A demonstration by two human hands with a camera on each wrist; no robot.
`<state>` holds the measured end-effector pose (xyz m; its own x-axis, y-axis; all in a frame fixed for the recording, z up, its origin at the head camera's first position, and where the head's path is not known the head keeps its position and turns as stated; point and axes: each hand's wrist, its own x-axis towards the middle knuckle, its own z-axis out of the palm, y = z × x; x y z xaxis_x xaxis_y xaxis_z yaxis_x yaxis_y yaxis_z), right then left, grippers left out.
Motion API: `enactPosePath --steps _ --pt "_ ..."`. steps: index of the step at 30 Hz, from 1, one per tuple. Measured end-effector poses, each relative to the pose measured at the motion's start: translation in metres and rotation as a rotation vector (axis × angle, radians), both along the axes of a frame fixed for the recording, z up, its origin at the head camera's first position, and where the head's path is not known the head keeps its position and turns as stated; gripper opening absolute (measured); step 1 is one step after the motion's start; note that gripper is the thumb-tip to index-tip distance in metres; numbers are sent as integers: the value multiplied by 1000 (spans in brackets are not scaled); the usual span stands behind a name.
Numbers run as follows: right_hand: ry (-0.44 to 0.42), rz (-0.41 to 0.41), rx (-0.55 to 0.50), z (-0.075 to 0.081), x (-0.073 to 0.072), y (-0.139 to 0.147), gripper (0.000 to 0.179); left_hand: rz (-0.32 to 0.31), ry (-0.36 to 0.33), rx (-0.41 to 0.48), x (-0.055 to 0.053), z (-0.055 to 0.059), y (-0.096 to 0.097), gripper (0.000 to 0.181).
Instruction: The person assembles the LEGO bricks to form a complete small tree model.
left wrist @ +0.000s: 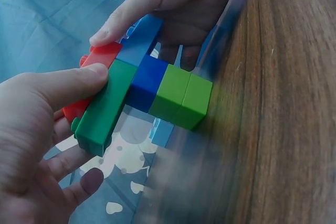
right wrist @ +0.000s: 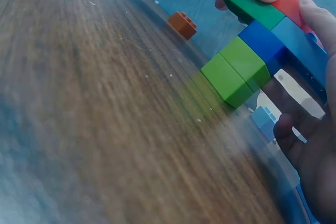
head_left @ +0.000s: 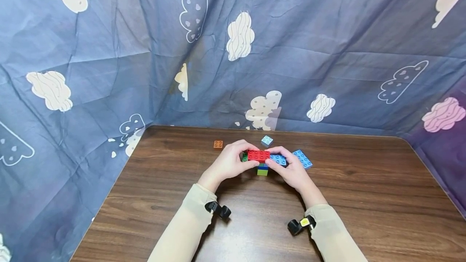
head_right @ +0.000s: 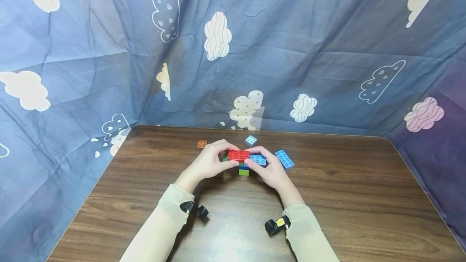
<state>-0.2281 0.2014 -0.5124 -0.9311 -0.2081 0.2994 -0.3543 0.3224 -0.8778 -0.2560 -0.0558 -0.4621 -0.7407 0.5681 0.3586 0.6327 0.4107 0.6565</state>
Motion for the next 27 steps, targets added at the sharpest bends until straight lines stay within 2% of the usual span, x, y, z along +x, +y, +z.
enactPosePath --steps 14,17,23,27 --pt "-42 2 -9 1 2 0 25 2 -36 3 0 -2 0 31" --pt "-52 14 -18 1 0 1 25 8 -25 -14 1 -1 1 31" --pt "-70 42 -39 -2 -2 2 26 4 49 -81 4 5 1 31" --pt "-53 35 -49 -3 -1 0 28 5 19 -68 5 6 1 32"
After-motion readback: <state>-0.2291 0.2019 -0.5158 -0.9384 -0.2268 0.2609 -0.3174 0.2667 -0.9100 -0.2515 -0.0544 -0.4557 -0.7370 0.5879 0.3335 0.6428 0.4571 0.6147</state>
